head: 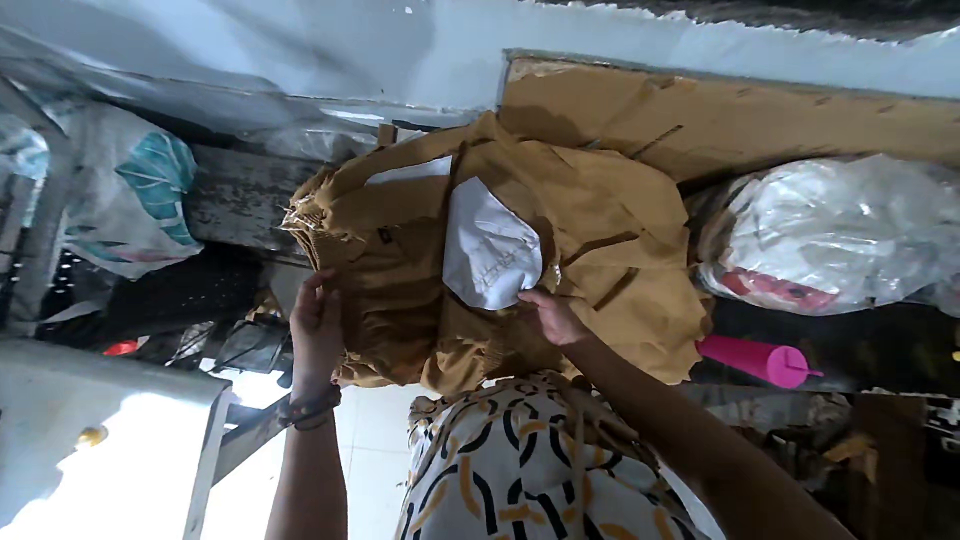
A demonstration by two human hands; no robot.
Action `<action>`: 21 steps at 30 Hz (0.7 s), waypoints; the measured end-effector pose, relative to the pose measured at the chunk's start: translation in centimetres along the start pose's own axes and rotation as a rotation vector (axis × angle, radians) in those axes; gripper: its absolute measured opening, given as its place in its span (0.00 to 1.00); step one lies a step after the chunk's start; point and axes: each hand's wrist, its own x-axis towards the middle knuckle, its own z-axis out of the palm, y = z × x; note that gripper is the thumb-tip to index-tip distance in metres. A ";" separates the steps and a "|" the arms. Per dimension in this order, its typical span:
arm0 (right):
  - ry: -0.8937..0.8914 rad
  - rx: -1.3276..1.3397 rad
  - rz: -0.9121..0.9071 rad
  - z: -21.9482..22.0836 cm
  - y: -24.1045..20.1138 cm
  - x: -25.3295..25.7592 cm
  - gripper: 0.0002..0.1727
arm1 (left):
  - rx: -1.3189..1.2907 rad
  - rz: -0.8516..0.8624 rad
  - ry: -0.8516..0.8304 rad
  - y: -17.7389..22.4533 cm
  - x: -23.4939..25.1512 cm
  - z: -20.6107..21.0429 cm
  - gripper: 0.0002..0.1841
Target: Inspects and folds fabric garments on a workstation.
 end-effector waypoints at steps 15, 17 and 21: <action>-0.003 -0.096 0.006 0.3 -0.7 -0.6 0.14 | 0.254 0.040 0.078 1.2 -0.5 0.4 0.21; 0.005 -0.052 -0.008 0.2 -0.4 -0.5 0.12 | 0.439 0.062 0.107 2.8 -1.0 0.6 0.22; -0.030 0.112 0.012 -0.2 0.3 0.0 0.12 | 0.601 0.096 0.178 5.4 -1.8 1.7 0.24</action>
